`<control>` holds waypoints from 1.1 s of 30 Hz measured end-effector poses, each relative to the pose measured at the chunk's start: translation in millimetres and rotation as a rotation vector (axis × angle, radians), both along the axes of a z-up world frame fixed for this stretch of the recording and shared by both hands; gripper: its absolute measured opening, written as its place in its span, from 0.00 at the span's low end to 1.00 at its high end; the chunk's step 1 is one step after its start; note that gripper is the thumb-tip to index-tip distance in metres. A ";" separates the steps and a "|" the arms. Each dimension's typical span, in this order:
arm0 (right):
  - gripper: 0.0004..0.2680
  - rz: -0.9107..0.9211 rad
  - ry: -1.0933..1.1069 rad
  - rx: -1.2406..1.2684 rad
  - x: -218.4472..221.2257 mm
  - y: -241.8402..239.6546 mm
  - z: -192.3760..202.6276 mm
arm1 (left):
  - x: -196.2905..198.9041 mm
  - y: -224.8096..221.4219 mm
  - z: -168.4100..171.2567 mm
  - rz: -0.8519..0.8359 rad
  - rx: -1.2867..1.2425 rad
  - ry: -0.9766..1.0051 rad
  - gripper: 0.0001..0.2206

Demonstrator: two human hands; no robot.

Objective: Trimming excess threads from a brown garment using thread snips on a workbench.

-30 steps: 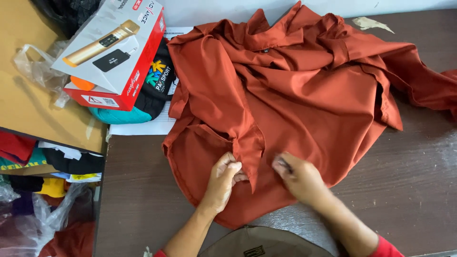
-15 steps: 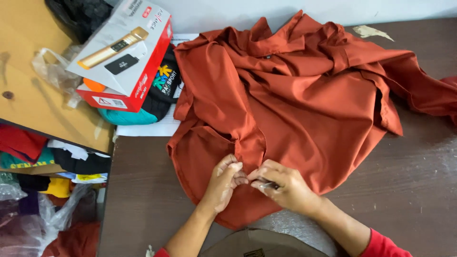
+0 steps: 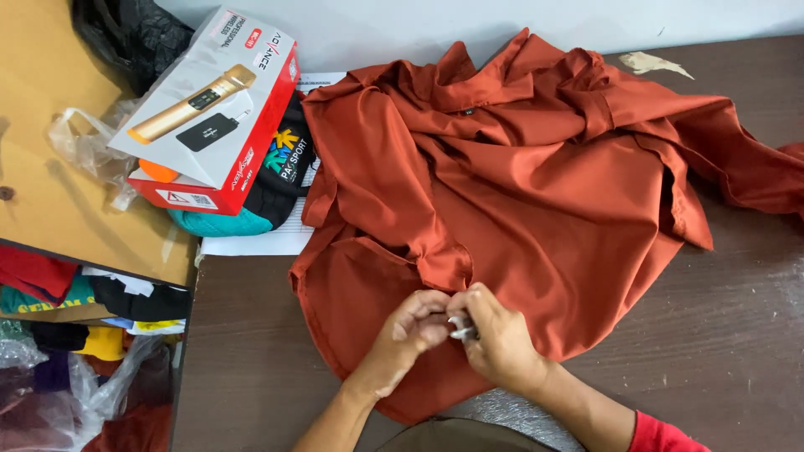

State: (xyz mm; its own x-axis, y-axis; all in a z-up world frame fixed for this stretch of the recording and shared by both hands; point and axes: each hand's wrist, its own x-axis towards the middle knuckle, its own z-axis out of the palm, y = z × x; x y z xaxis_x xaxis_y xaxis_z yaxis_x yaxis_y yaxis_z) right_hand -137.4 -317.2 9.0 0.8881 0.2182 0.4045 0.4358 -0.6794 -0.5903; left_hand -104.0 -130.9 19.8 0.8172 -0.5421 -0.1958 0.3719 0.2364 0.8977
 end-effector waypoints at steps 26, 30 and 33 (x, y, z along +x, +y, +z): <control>0.09 -0.175 0.016 -0.246 -9.0 -11.5 0.8 | -5.1 -8.6 -17.4 0.184 0.091 0.037 0.07; 0.08 -0.170 0.005 -0.255 -9.6 -12.5 -4.5 | -5.3 -7.3 -9.8 0.165 0.062 0.038 0.05; 0.06 -0.163 -0.030 -0.281 -8.9 -16.3 -9.8 | -4.6 -8.4 -6.9 0.158 0.108 0.012 0.04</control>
State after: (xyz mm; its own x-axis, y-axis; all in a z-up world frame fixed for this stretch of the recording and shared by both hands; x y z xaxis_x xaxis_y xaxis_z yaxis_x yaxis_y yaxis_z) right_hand -146.3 -333.6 -0.8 0.9089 0.1810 0.3757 0.3226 -0.8760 -0.3585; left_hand -108.6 -139.3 12.9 0.8878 -0.3822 -0.2563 0.3486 0.1952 0.9167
